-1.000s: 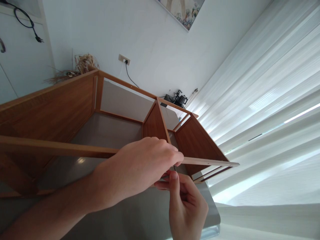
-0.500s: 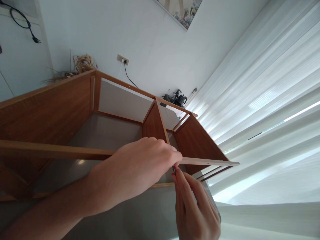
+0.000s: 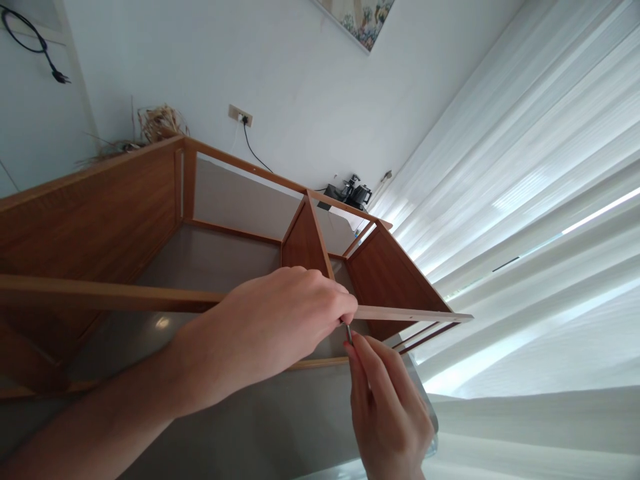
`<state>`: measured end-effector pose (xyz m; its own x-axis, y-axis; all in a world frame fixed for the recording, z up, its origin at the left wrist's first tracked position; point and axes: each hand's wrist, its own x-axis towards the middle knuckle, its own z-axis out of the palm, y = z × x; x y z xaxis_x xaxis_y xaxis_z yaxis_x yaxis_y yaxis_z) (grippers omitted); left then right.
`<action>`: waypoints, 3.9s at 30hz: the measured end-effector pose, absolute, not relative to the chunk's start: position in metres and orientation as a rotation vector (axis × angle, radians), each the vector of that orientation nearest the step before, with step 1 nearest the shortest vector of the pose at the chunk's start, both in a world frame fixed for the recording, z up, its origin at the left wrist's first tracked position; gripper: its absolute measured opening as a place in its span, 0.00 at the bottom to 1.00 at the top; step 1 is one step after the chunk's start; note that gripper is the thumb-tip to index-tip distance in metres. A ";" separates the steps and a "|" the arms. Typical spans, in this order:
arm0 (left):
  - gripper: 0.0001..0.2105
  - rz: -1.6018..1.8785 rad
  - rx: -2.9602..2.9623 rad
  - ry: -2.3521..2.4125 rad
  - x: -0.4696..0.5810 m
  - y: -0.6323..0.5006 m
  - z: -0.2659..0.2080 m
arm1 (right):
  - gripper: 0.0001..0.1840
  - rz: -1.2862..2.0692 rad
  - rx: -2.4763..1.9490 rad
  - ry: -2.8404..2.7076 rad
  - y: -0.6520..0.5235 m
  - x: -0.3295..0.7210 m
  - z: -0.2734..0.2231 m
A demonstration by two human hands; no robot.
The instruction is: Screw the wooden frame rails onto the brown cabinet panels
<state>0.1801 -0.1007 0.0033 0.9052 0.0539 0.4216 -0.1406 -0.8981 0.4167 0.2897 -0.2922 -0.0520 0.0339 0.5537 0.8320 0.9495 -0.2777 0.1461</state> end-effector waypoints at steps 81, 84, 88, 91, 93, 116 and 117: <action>0.08 0.688 2.677 -0.195 0.182 -0.099 0.011 | 0.03 -0.995 -1.851 -1.330 -0.274 0.272 -0.053; 0.08 0.697 2.684 -0.193 0.182 -0.099 0.011 | 0.03 -1.033 -1.874 -1.353 -0.273 0.272 -0.050; 0.07 0.740 2.707 -0.191 0.182 -0.100 0.008 | 0.07 -1.125 -1.909 -1.450 -0.278 0.275 -0.046; 0.08 0.764 2.726 -0.199 0.182 -0.099 0.006 | 0.15 -1.150 -1.935 -1.541 -0.286 0.279 -0.046; 0.08 0.754 2.725 -0.193 0.182 -0.100 0.006 | 0.19 -1.154 -1.957 -1.554 -0.291 0.281 -0.046; 0.07 0.750 2.721 -0.176 0.183 -0.100 0.008 | 0.06 -0.999 -1.929 -1.402 -0.285 0.277 -0.049; 0.07 0.748 2.722 -0.179 0.182 -0.100 0.009 | 0.06 -0.975 -1.925 -1.397 -0.284 0.277 -0.049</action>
<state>0.1825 -0.0996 0.0085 0.8556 -0.0372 0.5163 -0.2003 -0.9435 0.2639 0.2771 -0.2837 -0.0491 0.1911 0.5446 0.8166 0.9545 -0.2971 -0.0252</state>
